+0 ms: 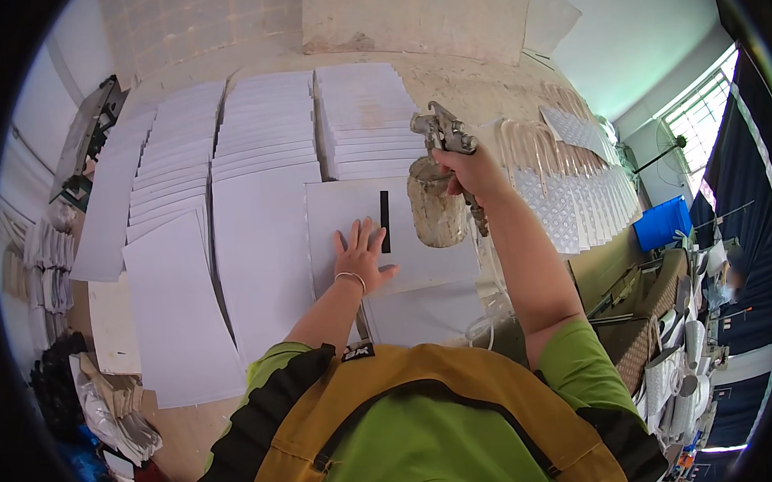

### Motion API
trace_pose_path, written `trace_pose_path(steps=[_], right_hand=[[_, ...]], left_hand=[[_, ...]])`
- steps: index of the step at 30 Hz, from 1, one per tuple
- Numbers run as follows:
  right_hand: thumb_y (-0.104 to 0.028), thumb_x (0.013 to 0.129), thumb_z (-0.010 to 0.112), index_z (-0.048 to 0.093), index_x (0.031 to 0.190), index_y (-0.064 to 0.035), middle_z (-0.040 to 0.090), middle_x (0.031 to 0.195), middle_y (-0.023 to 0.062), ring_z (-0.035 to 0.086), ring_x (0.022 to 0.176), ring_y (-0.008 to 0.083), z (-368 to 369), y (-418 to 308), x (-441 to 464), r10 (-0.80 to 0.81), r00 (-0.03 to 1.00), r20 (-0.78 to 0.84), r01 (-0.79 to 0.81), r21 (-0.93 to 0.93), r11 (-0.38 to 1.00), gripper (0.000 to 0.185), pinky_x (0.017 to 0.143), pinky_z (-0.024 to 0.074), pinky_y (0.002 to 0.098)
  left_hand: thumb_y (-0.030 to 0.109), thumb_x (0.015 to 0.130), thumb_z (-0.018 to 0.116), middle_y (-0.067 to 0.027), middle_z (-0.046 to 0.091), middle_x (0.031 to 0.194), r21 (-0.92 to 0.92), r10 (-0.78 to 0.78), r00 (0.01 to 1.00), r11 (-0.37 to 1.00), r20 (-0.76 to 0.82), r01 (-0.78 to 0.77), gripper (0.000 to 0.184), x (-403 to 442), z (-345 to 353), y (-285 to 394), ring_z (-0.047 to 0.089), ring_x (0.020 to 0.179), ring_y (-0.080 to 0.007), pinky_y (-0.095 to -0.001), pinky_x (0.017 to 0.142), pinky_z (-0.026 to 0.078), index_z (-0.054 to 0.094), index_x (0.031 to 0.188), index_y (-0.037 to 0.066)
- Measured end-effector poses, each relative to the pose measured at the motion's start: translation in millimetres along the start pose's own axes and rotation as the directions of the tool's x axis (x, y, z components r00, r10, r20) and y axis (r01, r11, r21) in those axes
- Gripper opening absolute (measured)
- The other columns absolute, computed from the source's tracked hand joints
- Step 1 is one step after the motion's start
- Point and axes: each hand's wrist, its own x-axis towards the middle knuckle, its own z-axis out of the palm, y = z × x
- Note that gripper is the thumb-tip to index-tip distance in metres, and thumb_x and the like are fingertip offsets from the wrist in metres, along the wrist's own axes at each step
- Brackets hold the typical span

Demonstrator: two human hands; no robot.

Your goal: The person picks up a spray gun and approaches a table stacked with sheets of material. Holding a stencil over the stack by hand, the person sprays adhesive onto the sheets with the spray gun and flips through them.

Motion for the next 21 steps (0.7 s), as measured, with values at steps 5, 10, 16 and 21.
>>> trace_pose_path(steps=[5, 10, 16, 21], right_hand=[[-0.022, 0.079, 0.065, 0.057, 0.072, -0.0038, 0.054, 0.062, 0.0032, 0.048, 0.037, 0.0129, -8, 5, 10, 0.009, 1.0, -0.019, -0.01, -0.041, 0.999, 0.021, 0.034, 0.0369, 0.0263], [-0.022, 0.079, 0.065, 0.057, 0.072, -0.0037, 0.054, 0.062, 0.0032, 0.047, 0.037, 0.0129, -10, 8, 11, -0.001, 0.998, -0.056, -0.001, -0.051, 0.999, 0.021, 0.034, 0.0369, 0.0264], [-0.021, 0.08, 0.064, 0.057, 0.072, -0.0035, 0.053, 0.06, 0.0028, 0.047, 0.036, 0.0124, 4, 8, -2, -0.013, 1.0, 0.018, 0.014, -0.015, 1.0, 0.021, 0.034, 0.0371, 0.0264], [-0.022, 0.08, 0.063, 0.057, 0.078, 0.0014, 0.053, 0.064, 0.0049, 0.047, 0.038, 0.0134, -5, 17, -7, 0.012, 1.0, 0.019, -0.011, -0.033, 0.999, 0.024, 0.036, 0.0396, 0.0263]], left_hand=[[0.06, 0.078, 0.051, -0.0121, 0.011, 0.15, -0.012, 0.009, 1.0, 1.0, -0.022, -0.009, 0.082, -1, 3, -2, 0.007, 0.138, -0.029, -0.0579, 0.106, 0.004, 0.024, 0.142, 0.016], [0.06, 0.078, 0.05, -0.0121, 0.011, 0.15, -0.005, 0.011, 1.0, 1.0, -0.022, -0.011, 0.082, -1, 2, -1, 0.007, 0.138, -0.0289, -0.0583, 0.106, 0.004, 0.024, 0.142, 0.016], [0.06, 0.078, 0.05, -0.0121, 0.01, 0.15, 0.011, 0.005, 1.0, 1.0, 0.001, -0.005, 0.082, 0, 1, 1, 0.006, 0.138, -0.029, -0.0584, 0.106, 0.003, 0.024, 0.143, 0.017], [0.06, 0.078, 0.05, -0.012, 0.01, 0.15, 0.025, -0.006, 1.0, 1.0, 0.004, 0.006, 0.081, 0, 0, 1, 0.007, 0.138, -0.029, -0.0584, 0.106, 0.003, 0.023, 0.143, 0.018]])
